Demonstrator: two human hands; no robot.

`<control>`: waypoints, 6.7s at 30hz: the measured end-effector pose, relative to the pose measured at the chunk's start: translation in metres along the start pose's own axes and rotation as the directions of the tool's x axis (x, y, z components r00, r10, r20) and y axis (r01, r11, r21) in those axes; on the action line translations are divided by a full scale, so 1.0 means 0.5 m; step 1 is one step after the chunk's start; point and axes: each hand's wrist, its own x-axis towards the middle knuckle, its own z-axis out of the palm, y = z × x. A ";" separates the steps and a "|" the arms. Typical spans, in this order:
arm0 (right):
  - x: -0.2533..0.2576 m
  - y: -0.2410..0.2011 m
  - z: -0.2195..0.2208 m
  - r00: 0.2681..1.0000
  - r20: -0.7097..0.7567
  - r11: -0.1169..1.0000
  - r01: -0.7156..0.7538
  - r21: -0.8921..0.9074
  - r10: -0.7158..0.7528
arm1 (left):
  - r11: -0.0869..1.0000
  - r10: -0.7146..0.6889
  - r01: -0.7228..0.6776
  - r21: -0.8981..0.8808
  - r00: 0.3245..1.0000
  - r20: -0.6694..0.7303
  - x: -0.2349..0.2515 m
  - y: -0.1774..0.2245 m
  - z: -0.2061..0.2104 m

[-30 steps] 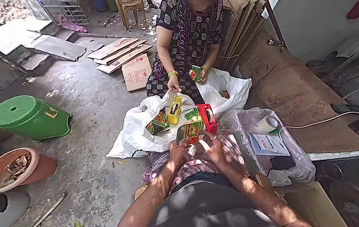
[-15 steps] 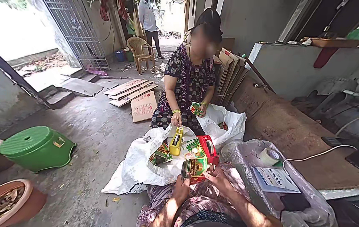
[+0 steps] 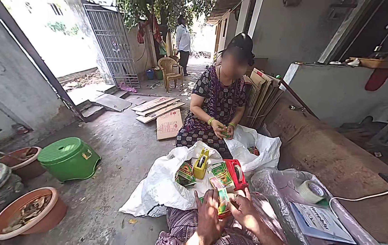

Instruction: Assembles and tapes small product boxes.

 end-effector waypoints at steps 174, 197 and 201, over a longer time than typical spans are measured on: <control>0.111 0.315 -0.004 0.805 -0.004 0.456 -0.332 0.826 0.594 | 0.482 -0.171 0.045 -0.875 0.984 -0.043 0.035 -0.066 0.015; -0.005 0.059 0.042 0.950 0.140 0.294 -0.223 0.929 0.279 | 0.741 -0.004 -0.087 -0.666 0.991 -0.134 0.020 -0.054 0.018; 0.012 0.042 0.059 0.956 0.138 0.310 -0.218 0.925 0.260 | 0.782 0.015 -0.083 -0.618 0.993 -0.115 0.014 -0.045 0.012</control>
